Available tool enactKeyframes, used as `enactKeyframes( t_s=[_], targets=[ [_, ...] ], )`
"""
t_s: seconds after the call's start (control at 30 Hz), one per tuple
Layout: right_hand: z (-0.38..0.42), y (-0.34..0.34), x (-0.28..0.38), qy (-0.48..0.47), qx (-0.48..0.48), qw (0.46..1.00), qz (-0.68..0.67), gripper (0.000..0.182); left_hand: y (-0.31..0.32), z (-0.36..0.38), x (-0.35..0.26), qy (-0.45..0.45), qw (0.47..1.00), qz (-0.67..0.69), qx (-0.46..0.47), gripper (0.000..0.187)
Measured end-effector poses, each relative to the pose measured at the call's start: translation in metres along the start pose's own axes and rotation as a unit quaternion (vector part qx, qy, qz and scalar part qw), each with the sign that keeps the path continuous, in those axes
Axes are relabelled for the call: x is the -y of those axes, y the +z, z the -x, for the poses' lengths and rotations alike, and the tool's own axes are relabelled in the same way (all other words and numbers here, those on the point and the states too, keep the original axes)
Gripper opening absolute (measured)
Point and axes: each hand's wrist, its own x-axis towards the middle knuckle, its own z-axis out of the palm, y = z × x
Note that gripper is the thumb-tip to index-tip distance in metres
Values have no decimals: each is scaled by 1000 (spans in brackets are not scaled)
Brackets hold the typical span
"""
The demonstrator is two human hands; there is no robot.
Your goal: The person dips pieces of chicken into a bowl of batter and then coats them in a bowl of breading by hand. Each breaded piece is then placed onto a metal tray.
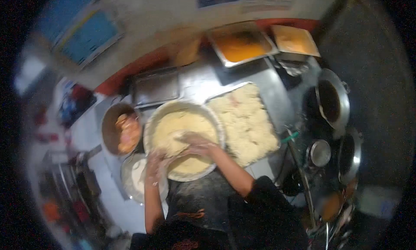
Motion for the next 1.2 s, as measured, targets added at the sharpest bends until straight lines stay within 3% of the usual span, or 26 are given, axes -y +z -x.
enactKeyframes(
  t_s=[0.03, 0.07, 0.1, 0.13, 0.2, 0.23, 0.3, 0.37, 0.43, 0.5, 0.53, 0.6, 0.73, 0.8, 0.9, 0.93, 1.0, 1.13, 1.2],
  targets=[
    [0, 2, -10, 23, -15, 1000, 4, 66, -1, 2, 7, 8, 999, 12, -34, 25],
    [-5, 10, -22, 69, -2, 905, -420, 66, 5, 4, 8, -1, 1000, 6, -20, 25],
    [-8, 17, -28, 90, 13, 635, -767, 65, 8, 10, 5, 4, 998, -29, -62, 24],
    [-1, 6, -17, 88, 8, 631, -770, 65, 7, 15, 4, 12, 992, -65, -108, 22],
    [17, -29, 2, 134, -40, 708, -692, 60, -8, 12, 13, 8, 987, -107, -123, 24],
    [19, -44, 4, 177, -62, 747, -637, 57, -10, 12, 12, -26, 991, -102, -85, 25],
    [33, -68, -9, 164, -76, 772, -609, 57, -18, 6, 12, -77, 992, -99, -29, 34],
    [52, -95, -33, 182, -133, 768, -599, 58, -12, 7, 9, -60, 991, -115, -33, 38],
    [72, -105, -95, 114, -207, 740, -630, 61, -11, 6, 9, -46, 990, -131, -37, 42],
    [85, -152, -88, 176, -194, 809, -526, 59, -16, 3, 13, -44, 989, -134, -42, 48],
    [90, -160, -102, 175, -192, 811, -524, 59, -14, 4, 11, -41, 989, -132, -42, 48],
    [97, -165, -144, 180, -258, 745, -588, 52, -8, 6, 10, -52, 988, -137, -43, 47],
    [90, -173, -189, 172, -206, 747, -608, 44, -10, 6, 15, -53, 985, -155, -51, 47],
    [84, -171, -196, 217, -222, 742, -594, 43, -12, 7, 15, -59, 984, -159, -47, 46],
    [79, -156, -282, 223, -231, 722, -613, 43, -10, 9, 16, -65, 983, -159, -64, 45],
    [78, -163, -262, 223, -229, 723, -612, 43, -11, 9, 17, -64, 983, -157, -66, 45],
    [79, -183, -195, 314, -230, 800, -456, 46, -11, 10, 19, -70, 984, -146, -71, 44],
    [86, -186, -235, 270, -191, 814, -477, 48, -17, 6, 23, -71, 984, -149, -66, 45],
    [96, -194, -244, 269, -210, 885, -316, 46, -17, 5, 25, -72, 982, -159, -77, 45]
  ],
)
